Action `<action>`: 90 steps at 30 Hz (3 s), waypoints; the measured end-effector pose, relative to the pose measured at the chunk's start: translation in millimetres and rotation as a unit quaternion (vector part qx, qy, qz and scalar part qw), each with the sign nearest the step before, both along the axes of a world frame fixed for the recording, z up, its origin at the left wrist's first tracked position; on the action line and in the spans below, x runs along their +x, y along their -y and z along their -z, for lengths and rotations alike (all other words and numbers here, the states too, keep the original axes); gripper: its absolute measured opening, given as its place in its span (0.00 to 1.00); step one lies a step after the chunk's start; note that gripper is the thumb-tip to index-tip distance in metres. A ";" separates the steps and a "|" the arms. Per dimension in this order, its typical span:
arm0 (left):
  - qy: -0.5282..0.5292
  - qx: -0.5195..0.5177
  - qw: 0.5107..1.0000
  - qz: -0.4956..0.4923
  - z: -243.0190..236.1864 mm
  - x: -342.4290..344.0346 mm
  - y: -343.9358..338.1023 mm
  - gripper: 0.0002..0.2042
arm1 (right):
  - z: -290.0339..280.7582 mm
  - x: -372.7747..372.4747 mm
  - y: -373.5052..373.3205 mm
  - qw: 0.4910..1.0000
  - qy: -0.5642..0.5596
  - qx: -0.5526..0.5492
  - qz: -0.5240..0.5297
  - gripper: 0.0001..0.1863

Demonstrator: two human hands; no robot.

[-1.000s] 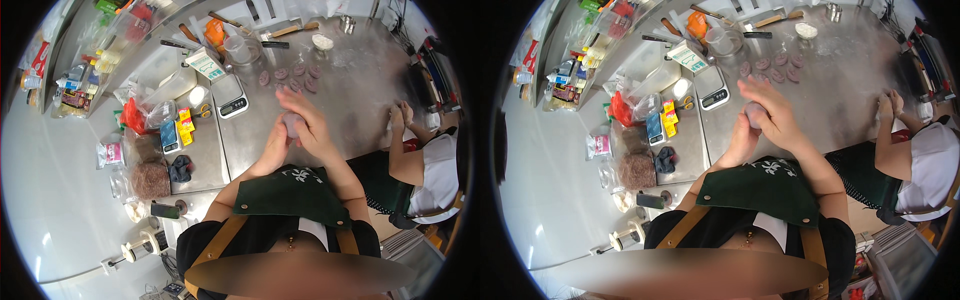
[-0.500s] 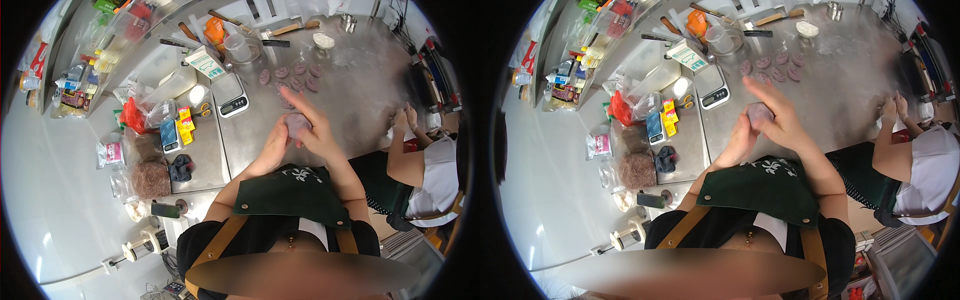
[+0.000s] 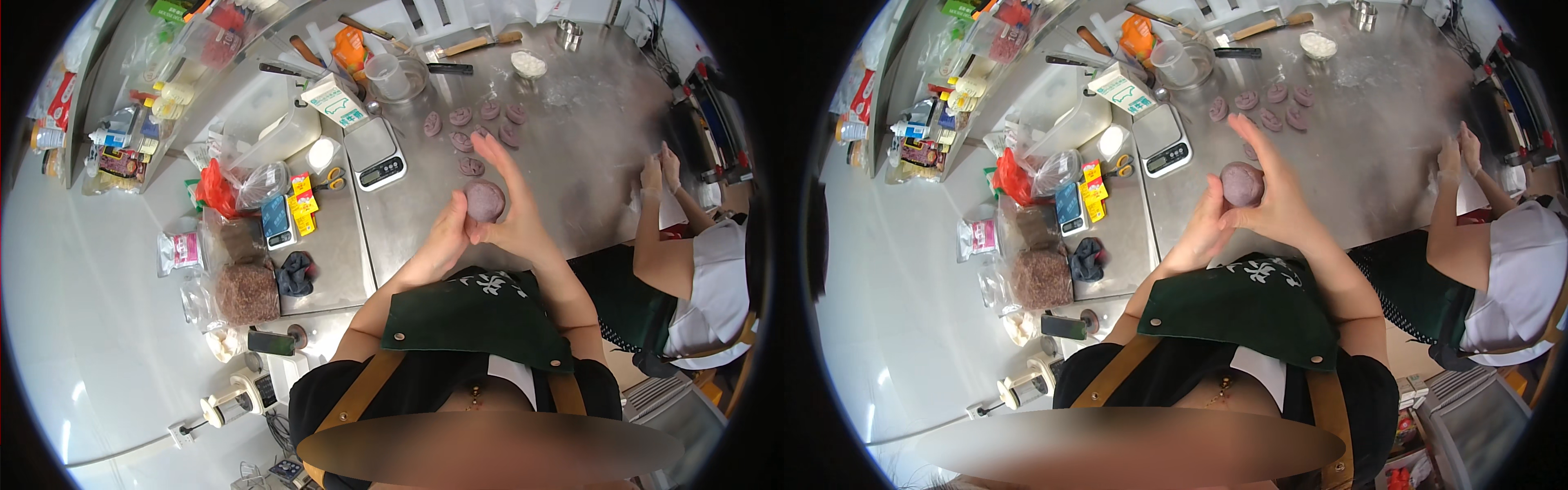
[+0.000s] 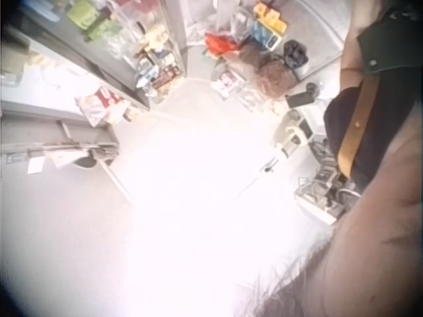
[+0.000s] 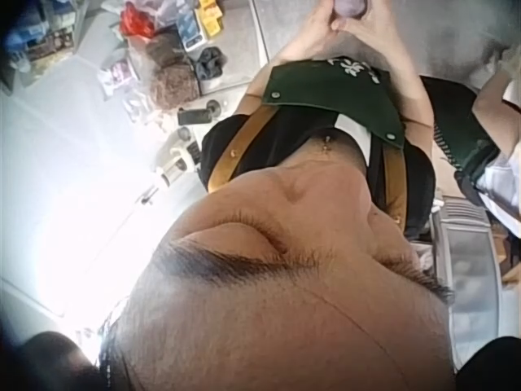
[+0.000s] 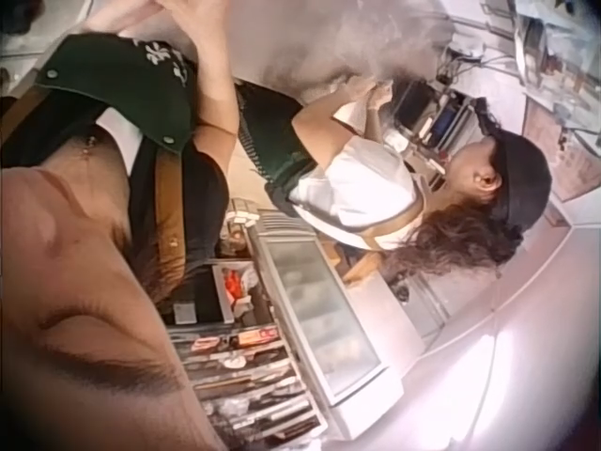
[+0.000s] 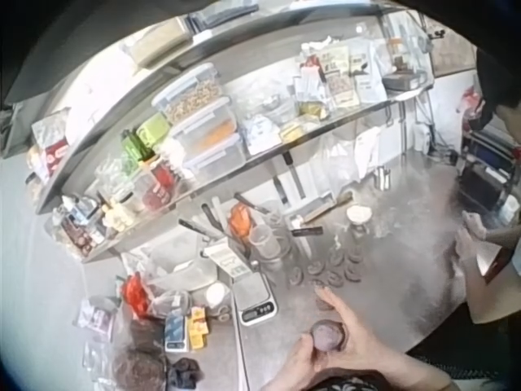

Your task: Shaping and rolling purple dough into small balls at a bakery station.

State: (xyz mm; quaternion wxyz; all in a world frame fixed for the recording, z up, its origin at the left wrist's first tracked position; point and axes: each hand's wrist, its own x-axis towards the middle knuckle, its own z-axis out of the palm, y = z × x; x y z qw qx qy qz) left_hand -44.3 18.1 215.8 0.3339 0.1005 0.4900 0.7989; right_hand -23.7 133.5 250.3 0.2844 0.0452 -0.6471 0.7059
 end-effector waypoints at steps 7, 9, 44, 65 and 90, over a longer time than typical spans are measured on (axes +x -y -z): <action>-0.088 0.096 0.980 0.154 5.8 -6.7 3.5 0.32 | 35.8 -7.9 -32.0 0.948 -0.095 0.301 -0.030 0.21; -0.149 -0.017 0.988 0.035 -8.8 3.9 -3.6 0.33 | 36.0 -8.5 -29.1 0.970 -0.077 0.223 -0.051 0.20; 0.008 0.107 0.991 0.079 4.0 -3.8 6.3 0.34 | 9.3 -1.9 -19.0 0.987 -0.048 0.151 -0.022 0.15; -0.055 -0.002 0.998 0.017 10.4 17.8 -3.8 0.41 | 37.3 4.7 -20.3 0.991 -0.029 0.052 -0.121 0.25; -0.060 -0.110 0.986 -0.110 55.2 29.3 -30.4 0.23 | 108.5 3.4 -47.9 0.977 0.084 0.190 -0.048 0.22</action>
